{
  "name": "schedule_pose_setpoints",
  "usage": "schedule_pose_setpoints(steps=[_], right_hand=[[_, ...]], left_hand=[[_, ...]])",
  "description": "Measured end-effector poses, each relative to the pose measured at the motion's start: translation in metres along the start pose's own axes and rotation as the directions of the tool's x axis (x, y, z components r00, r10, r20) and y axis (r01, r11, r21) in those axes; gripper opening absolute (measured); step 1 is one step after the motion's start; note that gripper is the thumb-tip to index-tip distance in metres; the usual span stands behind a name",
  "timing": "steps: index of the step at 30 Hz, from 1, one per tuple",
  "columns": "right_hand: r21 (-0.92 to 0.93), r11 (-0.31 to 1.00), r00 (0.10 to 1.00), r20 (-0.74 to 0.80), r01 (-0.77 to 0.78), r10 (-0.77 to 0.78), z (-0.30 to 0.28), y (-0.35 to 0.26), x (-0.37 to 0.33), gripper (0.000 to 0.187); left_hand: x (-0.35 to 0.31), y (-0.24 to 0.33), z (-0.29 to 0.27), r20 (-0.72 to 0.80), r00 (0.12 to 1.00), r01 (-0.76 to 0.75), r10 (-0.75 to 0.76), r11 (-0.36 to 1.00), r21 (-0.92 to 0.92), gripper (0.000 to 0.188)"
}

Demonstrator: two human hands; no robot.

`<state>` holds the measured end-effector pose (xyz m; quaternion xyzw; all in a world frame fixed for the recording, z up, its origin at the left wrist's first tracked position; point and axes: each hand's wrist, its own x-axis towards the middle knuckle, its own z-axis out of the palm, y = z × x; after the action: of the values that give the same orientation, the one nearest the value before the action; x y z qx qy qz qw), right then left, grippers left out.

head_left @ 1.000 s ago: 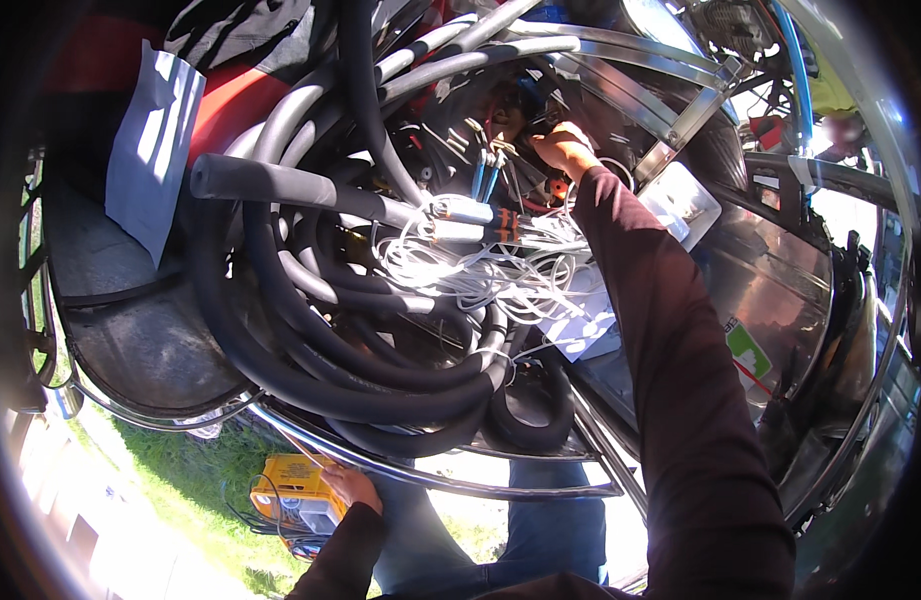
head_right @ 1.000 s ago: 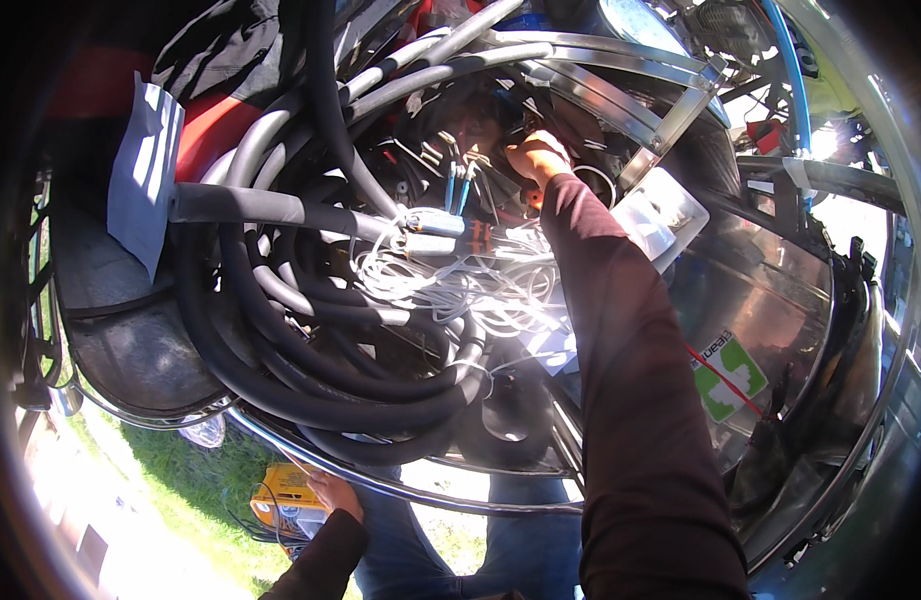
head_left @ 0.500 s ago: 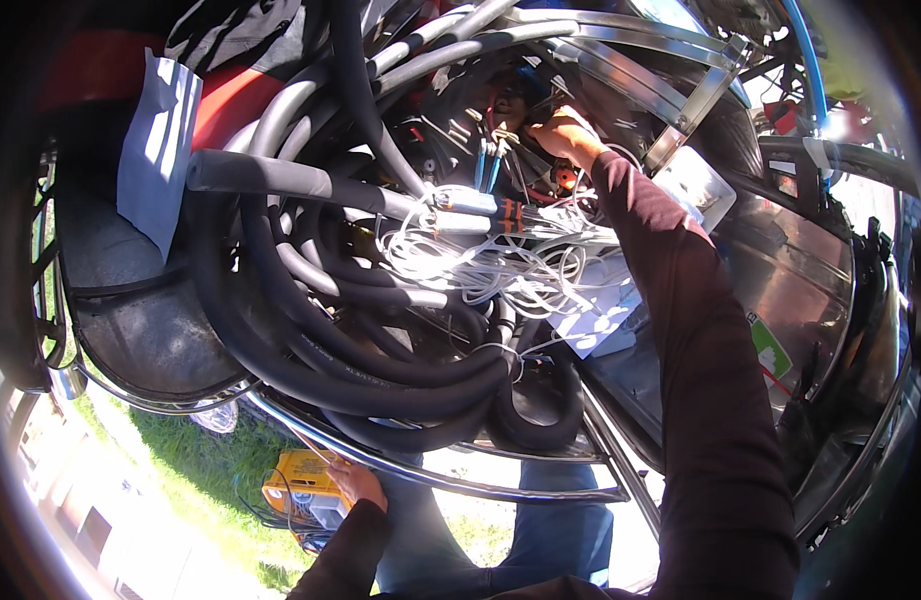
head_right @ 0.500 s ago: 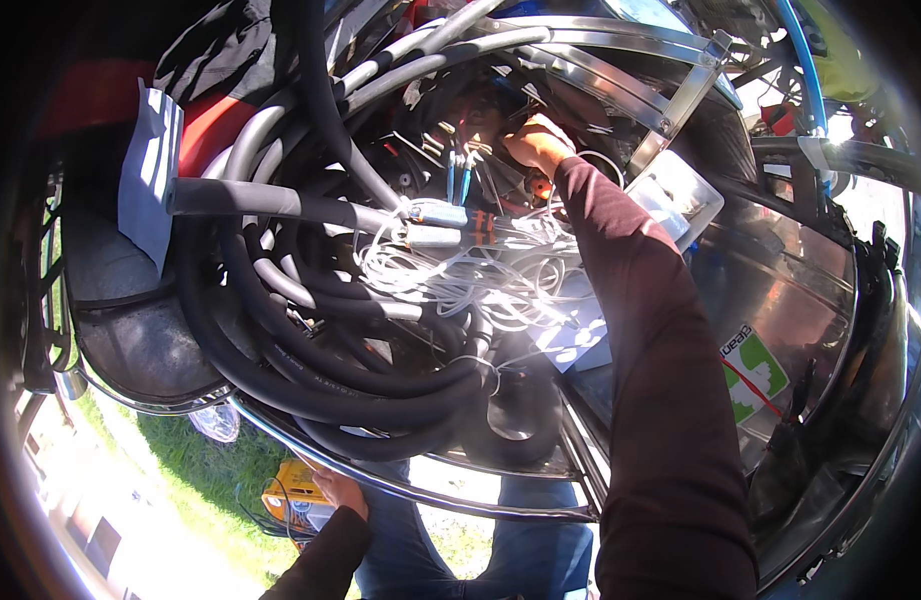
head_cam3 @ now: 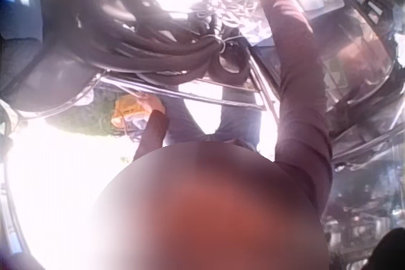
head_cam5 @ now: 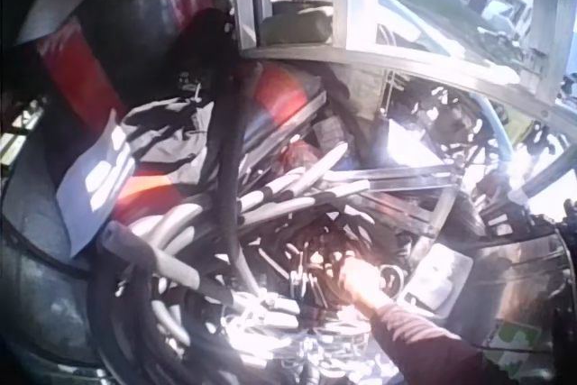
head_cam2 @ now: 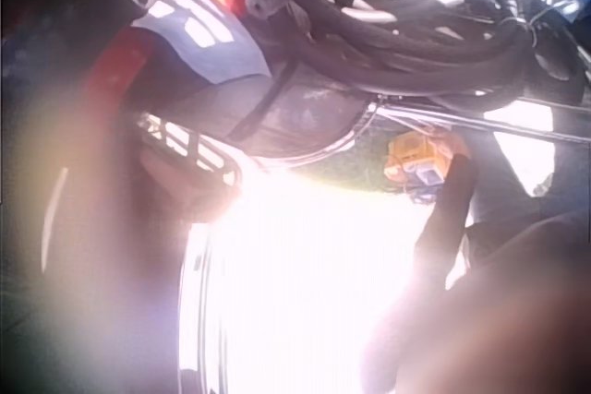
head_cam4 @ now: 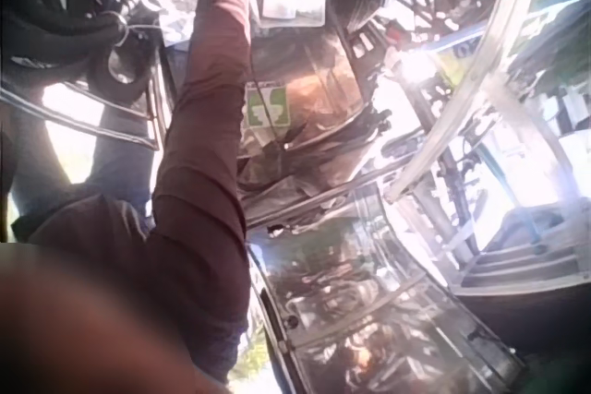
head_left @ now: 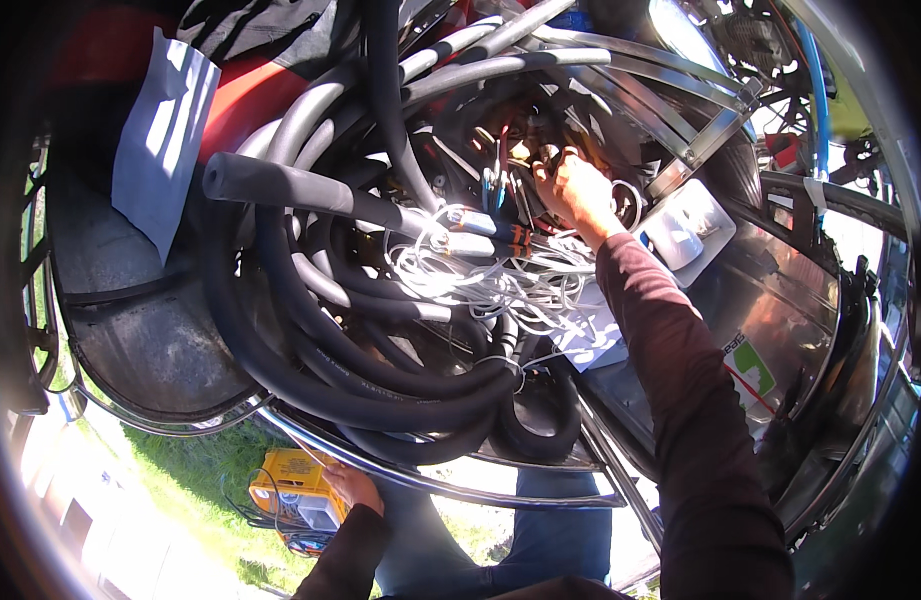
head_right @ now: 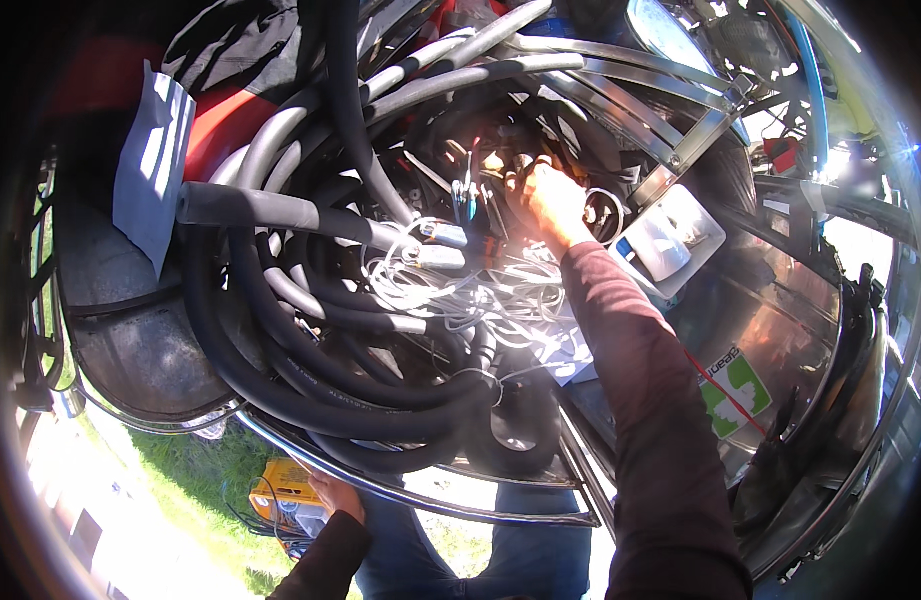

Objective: The person retrieves a coil of copper tubing from the back of a work truck and uses a tape measure to measure its length. The person then places the measured tubing back into the truck bed.

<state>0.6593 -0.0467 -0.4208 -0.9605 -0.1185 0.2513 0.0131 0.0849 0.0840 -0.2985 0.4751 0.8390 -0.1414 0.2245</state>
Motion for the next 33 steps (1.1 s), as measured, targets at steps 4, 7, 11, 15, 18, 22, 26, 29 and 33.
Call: schedule_pose_setpoints(steps=[4,7,11,15,18,22,26,29,33], right_hand=[[-0.024,0.987,0.838,0.525,-0.160,0.149,-0.024,0.000,0.079,0.060],[-0.134,0.983,0.935,0.348,0.124,-0.070,-0.010,0.003,0.098,0.055],[-0.090,0.987,0.974,0.195,0.133,-0.114,0.000,0.005,0.096,0.045],[0.212,0.969,0.974,0.212,-0.122,0.076,0.000,0.003,0.070,0.052],[0.341,0.939,0.998,0.006,0.050,-0.055,0.002,0.011,0.035,0.050],[0.465,0.883,0.996,-0.088,0.068,-0.030,-0.004,0.020,0.005,0.047],[0.762,0.641,0.964,-0.231,0.095,0.131,0.005,0.030,-0.042,0.033],[0.805,0.528,0.868,-0.441,0.269,0.230,0.037,0.025,-0.056,0.032],[0.679,0.725,0.877,-0.413,0.118,0.244,0.032,0.033,-0.014,0.024]], left_hand=[[0.000,0.006,-0.001,-0.018,1.000,-0.011,0.012,1.000,0.017,0.064],[-0.001,0.009,-0.003,-0.002,1.000,0.014,-0.014,1.000,0.027,0.064],[-0.001,0.011,-0.003,-0.027,0.999,0.018,-0.017,0.998,0.066,0.065],[0.004,0.006,-0.003,-0.001,1.000,0.008,-0.008,0.999,0.034,0.065],[0.010,-0.001,-0.002,-0.003,1.000,-0.020,0.020,0.999,0.027,0.064],[0.018,-0.008,-0.002,0.013,0.999,-0.036,0.036,0.999,-0.007,0.064],[0.019,-0.005,-0.003,0.027,0.999,-0.042,0.042,0.999,0.003,0.063],[0.010,0.001,-0.001,-0.035,0.999,-0.019,0.020,0.999,0.043,0.064],[0.003,0.010,-0.006,0.010,1.000,-0.001,0.001,1.000,0.000,0.064]])
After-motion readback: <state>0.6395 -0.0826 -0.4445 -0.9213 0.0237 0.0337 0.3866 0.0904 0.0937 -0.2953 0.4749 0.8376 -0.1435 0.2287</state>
